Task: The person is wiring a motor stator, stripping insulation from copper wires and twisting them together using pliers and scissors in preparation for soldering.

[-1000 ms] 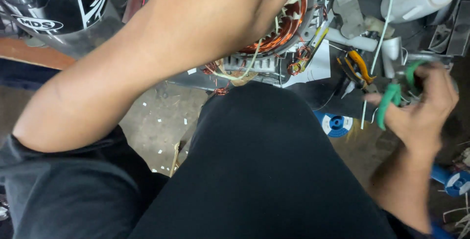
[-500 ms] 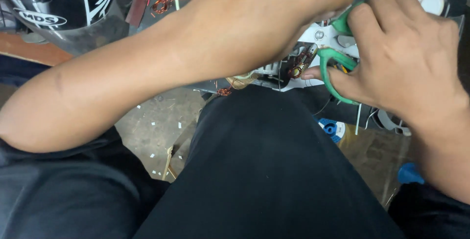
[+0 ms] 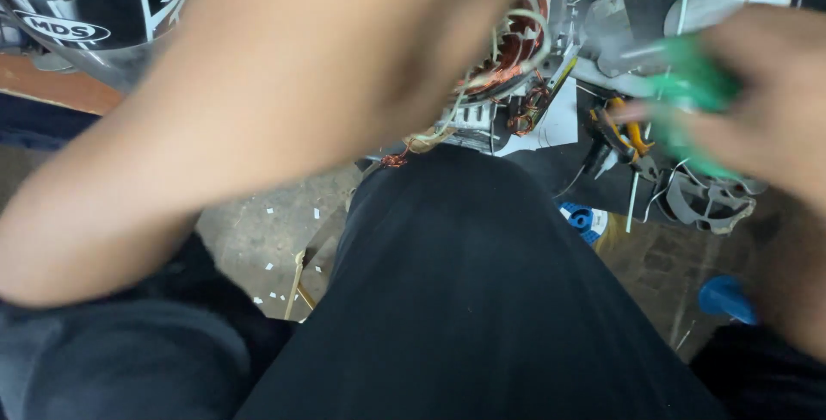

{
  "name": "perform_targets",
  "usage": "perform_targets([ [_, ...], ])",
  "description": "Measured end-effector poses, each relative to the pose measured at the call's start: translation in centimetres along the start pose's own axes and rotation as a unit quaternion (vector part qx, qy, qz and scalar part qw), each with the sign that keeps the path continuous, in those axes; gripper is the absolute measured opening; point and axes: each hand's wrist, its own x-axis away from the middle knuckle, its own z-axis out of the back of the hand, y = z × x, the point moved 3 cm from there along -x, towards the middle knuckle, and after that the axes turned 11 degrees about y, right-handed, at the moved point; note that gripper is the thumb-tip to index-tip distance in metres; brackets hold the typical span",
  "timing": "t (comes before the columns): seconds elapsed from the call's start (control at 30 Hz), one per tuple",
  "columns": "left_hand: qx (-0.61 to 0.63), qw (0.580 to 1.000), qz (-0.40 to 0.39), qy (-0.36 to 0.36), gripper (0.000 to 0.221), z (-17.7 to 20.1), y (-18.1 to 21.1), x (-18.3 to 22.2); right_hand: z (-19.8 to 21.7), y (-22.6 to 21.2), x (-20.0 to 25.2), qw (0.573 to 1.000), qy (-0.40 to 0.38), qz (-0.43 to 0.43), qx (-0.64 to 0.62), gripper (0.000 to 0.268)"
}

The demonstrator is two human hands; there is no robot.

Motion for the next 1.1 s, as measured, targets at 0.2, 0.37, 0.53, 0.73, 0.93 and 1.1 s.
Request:
perform_targets([
  [0.2, 0.374, 0.853, 0.095, -0.353, 0.014, 2.1, 2.7, 7.4, -7.3, 9.3, 17.5, 0.916, 0.058, -0.388, -0.080, 0.032],
  [0.37, 0.194, 0.714, 0.286, -0.609, 0.019, -8.7, 6.3, 21.7, -15.6, 9.9, 23.7, 0.881, -0.020, -0.446, 0.159, 0.039],
  [0.53, 0.084, 0.779, 0.531, -0.322, 0.033, -14.0, 3.1, 26.5, -14.1, 5.2, 15.6, 0.904, 0.054, -0.413, 0.100, 0.037],
  [0.73, 0.029, 0.748, 0.462, -0.475, 0.038, -6.2, 2.5, 21.8, -18.3, 4.2, 15.4, 0.950, 0.017, -0.299, 0.088, 0.052],
  [0.93, 0.189, 0.919, 0.306, -0.159, 0.025, 4.4, 4.4, 8.2, -17.2, 3.0, 12.6, 0.959, -0.055, -0.267, -0.079, 0.087],
  [1.1, 0.198, 0.940, 0.276, -0.017, 0.033, 1.0, 5.1, 4.5, -19.9, 4.2, 15.2, 0.954, 0.109, -0.254, -0.113, 0.059],
])
